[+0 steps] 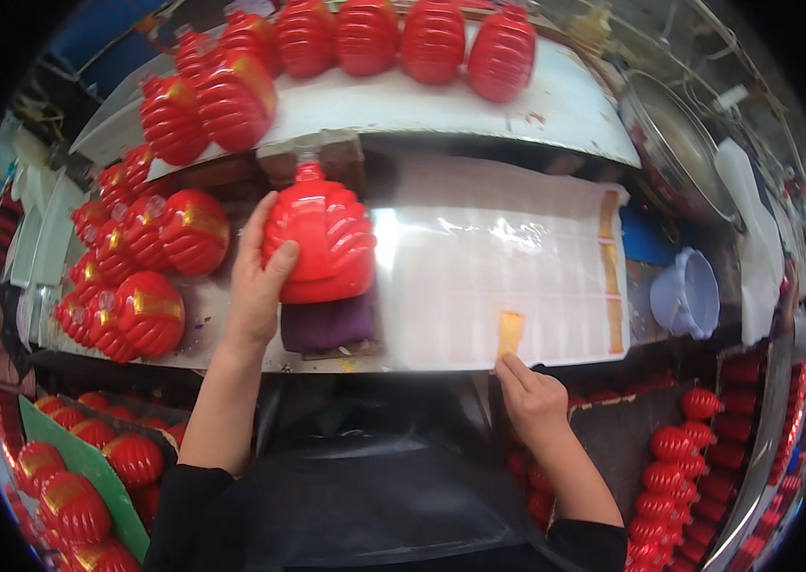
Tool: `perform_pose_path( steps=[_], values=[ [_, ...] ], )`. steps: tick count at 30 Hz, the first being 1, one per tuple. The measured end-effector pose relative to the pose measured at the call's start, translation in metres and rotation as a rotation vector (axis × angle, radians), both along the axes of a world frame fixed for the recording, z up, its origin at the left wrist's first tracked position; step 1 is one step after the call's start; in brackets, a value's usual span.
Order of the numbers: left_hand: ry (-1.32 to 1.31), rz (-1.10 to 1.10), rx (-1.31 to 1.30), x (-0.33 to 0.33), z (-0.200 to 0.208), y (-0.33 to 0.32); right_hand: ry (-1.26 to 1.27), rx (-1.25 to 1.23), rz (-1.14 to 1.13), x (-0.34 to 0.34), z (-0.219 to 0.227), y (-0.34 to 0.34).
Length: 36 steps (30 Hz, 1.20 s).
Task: The person repeatedly picks up red plastic bottles, places them on a purple block, and applies a gold label to the front of each bottle. They smooth the label and then place the finished bottle aside before repeating the process.
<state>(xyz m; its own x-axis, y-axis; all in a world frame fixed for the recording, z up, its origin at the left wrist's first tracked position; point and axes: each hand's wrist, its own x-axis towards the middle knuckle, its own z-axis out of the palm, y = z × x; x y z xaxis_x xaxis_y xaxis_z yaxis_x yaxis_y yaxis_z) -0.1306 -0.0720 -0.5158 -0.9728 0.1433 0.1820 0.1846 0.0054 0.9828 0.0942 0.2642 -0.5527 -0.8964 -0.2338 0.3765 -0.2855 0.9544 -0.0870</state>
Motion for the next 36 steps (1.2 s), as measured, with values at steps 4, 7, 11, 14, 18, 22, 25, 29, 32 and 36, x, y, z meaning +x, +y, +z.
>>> perform_pose_path(
  steps=[4, 7, 11, 14, 18, 22, 25, 29, 32, 36],
  values=[
    [-0.021, 0.001, -0.070, 0.002, 0.006, -0.001, -0.562, -0.556, -0.242, -0.039, 0.038, -0.008],
    [-0.048, 0.000, -0.090, 0.003, 0.012, -0.001, -0.885, -1.045, -0.441, -0.100, 0.086, -0.025],
    [-0.069, 0.011, -0.097, 0.002, 0.019, -0.002, -0.741, -1.064, -0.118, -0.176, 0.140, -0.063],
    [-0.063, 0.000, -0.018, -0.005, 0.023, -0.003, -0.267, -0.672, 0.240, -0.199, 0.159, -0.100],
    [-0.094, -0.055, -0.037, -0.021, 0.030, -0.006, 0.119, -0.018, 0.536, -0.207, 0.158, -0.139],
    [-0.009, 0.035, -0.196, -0.034, 0.032, 0.002, 0.228, 0.190, 0.553, -0.198, 0.135, -0.156],
    [0.034, 0.045, -0.286, -0.037, 0.031, 0.003, 0.294, 0.282, 0.548, -0.190, 0.119, -0.155],
    [0.059, 0.054, -0.246, -0.036, 0.027, 0.003, 0.291, 0.345, 0.533, -0.174, 0.115, -0.152],
    [0.132, 0.061, -0.262, -0.033, 0.026, 0.002, 0.169, 0.300, 0.610, -0.160, 0.125, -0.150],
    [0.420, 0.034, -0.456, -0.028, 0.032, -0.010, -0.006, -0.160, 0.404, -0.174, 0.131, -0.139]
  ],
)
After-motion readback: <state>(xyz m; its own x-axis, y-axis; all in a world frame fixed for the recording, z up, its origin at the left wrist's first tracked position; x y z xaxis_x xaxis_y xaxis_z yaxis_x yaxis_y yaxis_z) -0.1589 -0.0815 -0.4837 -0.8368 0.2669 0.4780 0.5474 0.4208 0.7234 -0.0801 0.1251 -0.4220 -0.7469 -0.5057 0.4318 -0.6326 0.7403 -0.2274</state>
